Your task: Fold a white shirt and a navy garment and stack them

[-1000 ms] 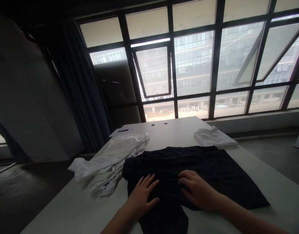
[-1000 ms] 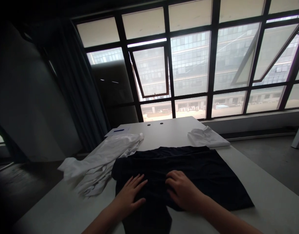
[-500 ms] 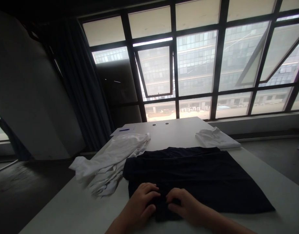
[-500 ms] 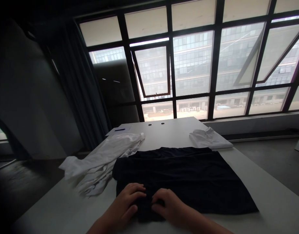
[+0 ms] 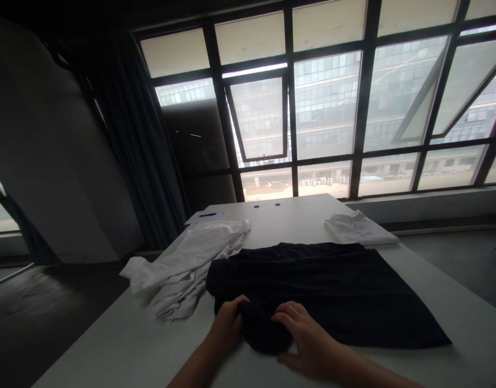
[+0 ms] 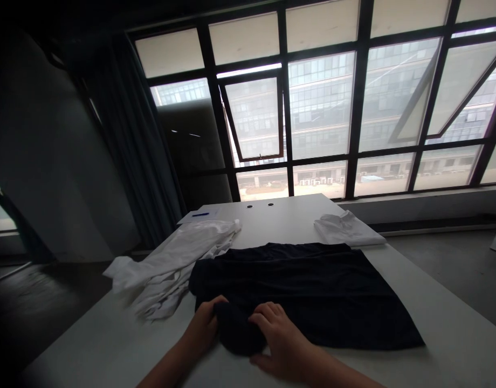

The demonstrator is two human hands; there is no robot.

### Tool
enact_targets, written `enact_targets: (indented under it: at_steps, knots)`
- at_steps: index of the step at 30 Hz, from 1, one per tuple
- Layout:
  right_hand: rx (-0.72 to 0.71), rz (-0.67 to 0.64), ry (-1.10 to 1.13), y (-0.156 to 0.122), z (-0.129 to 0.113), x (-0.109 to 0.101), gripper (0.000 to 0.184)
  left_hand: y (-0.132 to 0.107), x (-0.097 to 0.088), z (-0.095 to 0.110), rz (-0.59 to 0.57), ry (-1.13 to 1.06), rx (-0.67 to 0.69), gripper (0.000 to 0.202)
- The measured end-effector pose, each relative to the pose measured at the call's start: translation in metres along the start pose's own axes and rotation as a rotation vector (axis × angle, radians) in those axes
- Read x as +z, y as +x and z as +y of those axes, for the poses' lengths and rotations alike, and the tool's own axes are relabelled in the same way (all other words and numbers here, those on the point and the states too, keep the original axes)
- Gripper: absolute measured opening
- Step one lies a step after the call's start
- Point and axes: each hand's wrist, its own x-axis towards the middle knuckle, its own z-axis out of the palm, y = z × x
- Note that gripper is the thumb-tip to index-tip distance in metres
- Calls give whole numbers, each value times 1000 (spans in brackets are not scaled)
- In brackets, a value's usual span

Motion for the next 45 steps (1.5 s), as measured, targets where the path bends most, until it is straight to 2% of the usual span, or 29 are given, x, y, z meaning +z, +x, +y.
enact_targets:
  at_steps: [2, 9, 15, 20, 23, 25, 30, 33, 34, 36, 40, 43, 45]
  knots:
    - [20, 46, -70, 0, 2, 4, 61, 0, -2, 1, 16, -15, 1, 19]
    - [11, 61, -105, -2, 7, 4, 71, -4, -5, 14, -48, -35, 86, 19]
    - [-29, -9, -148, -5, -2, 2, 54, -8, -5, 19, -37, -20, 134, 18]
    - [33, 39, -179, -2, -2, 3, 32, -11, -4, 25, -2, 45, 285, 25]
    - [37, 36, -182, 0, -2, 3, 30, -12, -3, 29, -51, 86, 391, 37]
    - [34, 23, -178, 1, -2, 3, 33, -13, -3, 32, -102, 115, 412, 38]
    - [35, -32, -159, 1, -2, 0, 33, -16, 0, 39, -175, 173, 388, 22]
    - [29, -84, -135, 1, -1, -3, 66, -16, 2, 38, -173, 207, 369, 19]
    - [29, -94, -128, 1, 0, -3, 73, -16, 3, 37, -173, 217, 361, 14]
    - [39, -94, -121, 1, 1, -3, 75, -14, 4, 33, -154, 236, 335, 6]
    - [46, -56, -124, -1, 1, 1, 67, -11, 5, 21, -44, 263, 241, 33]
    - [56, -26, -136, -2, 0, 2, 59, -10, 6, 14, 27, 238, 170, 39]
    - [62, -30, -135, -2, 1, 2, 63, -10, 6, 12, 65, 212, 142, 42]
